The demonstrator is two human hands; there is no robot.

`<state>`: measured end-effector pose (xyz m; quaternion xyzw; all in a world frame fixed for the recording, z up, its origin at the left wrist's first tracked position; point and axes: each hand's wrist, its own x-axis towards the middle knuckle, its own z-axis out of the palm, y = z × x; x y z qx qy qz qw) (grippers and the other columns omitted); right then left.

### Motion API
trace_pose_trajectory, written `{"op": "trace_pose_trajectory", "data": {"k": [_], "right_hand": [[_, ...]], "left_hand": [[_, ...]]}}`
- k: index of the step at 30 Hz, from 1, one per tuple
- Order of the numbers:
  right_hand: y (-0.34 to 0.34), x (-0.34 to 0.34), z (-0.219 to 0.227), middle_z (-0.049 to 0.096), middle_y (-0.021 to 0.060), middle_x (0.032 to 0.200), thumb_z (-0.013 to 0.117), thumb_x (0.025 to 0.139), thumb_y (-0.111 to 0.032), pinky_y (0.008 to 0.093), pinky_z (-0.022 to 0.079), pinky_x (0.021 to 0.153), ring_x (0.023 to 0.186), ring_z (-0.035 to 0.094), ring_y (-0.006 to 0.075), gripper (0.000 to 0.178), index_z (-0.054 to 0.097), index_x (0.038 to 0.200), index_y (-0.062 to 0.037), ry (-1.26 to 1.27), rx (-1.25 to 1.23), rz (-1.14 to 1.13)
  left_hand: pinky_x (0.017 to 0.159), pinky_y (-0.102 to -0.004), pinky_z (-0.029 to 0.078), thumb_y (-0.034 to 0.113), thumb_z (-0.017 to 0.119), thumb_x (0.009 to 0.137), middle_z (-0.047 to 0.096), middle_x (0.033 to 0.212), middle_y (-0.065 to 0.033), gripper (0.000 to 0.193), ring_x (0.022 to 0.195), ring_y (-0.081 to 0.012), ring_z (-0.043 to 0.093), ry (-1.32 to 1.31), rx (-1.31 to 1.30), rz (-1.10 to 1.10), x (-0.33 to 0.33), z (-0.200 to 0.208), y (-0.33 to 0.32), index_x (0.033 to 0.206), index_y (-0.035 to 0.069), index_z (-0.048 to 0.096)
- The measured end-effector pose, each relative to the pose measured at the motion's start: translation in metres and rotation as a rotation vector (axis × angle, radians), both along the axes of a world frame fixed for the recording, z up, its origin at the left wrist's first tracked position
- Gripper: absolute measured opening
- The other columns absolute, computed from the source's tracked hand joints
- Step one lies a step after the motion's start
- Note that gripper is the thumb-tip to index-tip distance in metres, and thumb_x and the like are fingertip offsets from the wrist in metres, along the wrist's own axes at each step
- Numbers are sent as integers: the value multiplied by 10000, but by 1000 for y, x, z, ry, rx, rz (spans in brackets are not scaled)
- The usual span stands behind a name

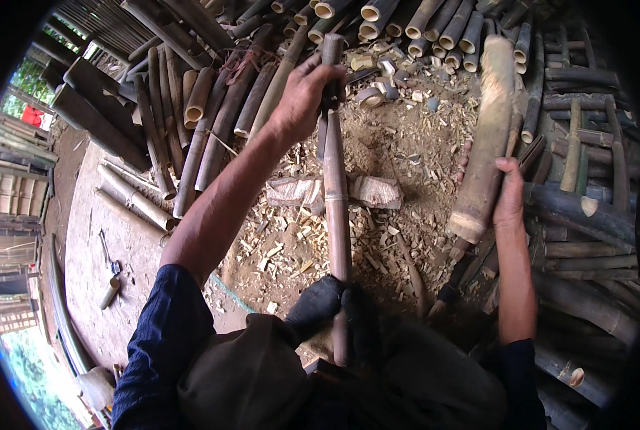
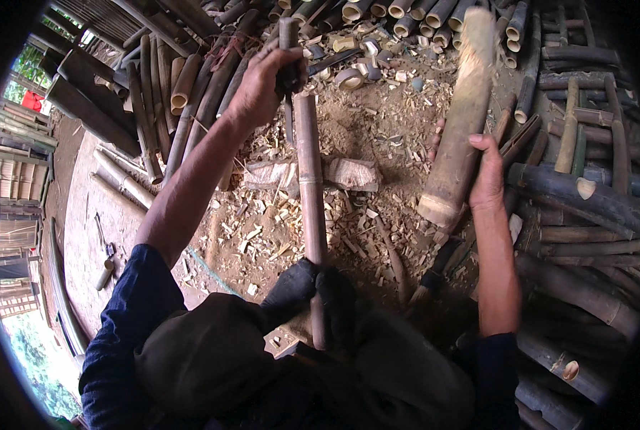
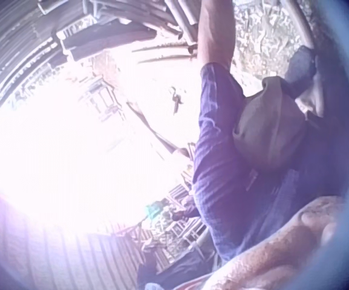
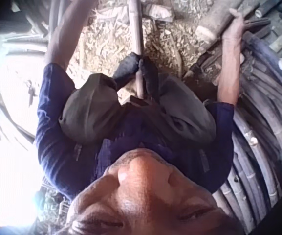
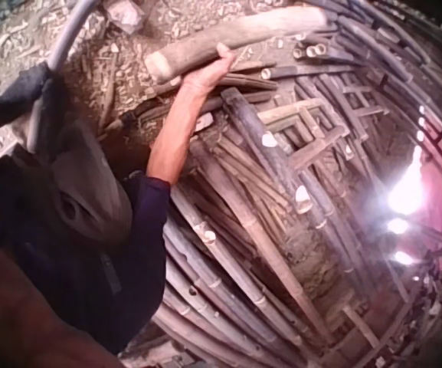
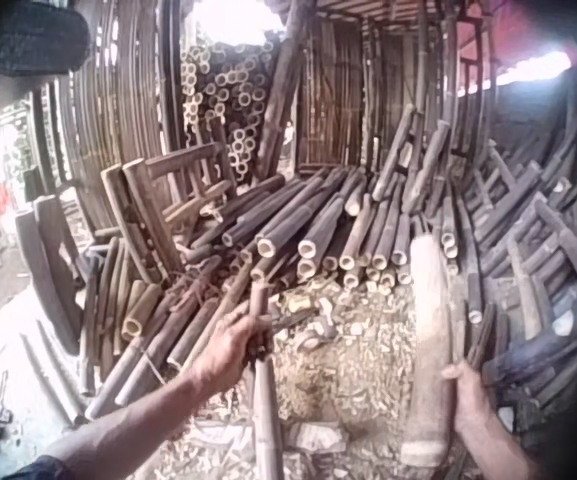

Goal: The person uses a blade to shave the surface of a bamboo piece, then uses a hammer and a larger piece of wood to drive the blade through the bamboo to split it.

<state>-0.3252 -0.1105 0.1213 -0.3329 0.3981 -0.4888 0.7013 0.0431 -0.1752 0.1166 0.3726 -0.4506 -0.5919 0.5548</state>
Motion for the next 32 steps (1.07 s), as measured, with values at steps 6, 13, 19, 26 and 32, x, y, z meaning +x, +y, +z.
{"op": "trace_pose_trajectory", "data": {"k": [6, 13, 19, 26, 32], "right_hand": [[5, 19, 64, 616, 120, 1055, 653, 871, -484, 359, 596, 691, 844, 649, 206, 682, 486, 1295, 25, 58, -177, 73], [38, 43, 77, 628, 121, 999, 698, 804, -427, 349, 586, 655, 796, 653, 200, 641, 546, 1220, 37, 264, -215, 84], [49, 50, 84, 584, 110, 1041, 721, 788, -460, 335, 585, 661, 827, 638, 185, 716, 506, 1258, 36, 347, -175, 211], [52, 60, 82, 639, 140, 989, 733, 787, -360, 352, 611, 648, 789, 677, 203, 636, 546, 1229, 57, 310, -166, 200], [51, 56, 79, 643, 145, 1000, 746, 781, -351, 361, 617, 653, 791, 682, 217, 656, 536, 1253, 54, 328, -162, 211]], "left_hand": [[550, -265, 411, 238, 720, 935, 538, 701, 29, 201, 604, -68, 484, -95, 58, -108, -16, 10, 0, 996, 52, 677], [448, -218, 347, 289, 755, 936, 648, 747, -8, 246, 519, -35, 460, -90, 91, -159, -49, -21, 27, 993, 50, 731], [449, -219, 384, 286, 756, 939, 674, 737, -18, 275, 519, -33, 517, -159, 108, -221, -53, -28, 38, 1096, 65, 712], [430, -218, 350, 299, 758, 941, 661, 707, -3, 245, 489, -34, 486, -144, 128, -213, -53, -35, 45, 1002, 62, 736], [421, -224, 345, 300, 764, 936, 665, 710, -11, 246, 483, -38, 485, -109, 128, -187, -54, -41, 43, 1004, 64, 741]]}}
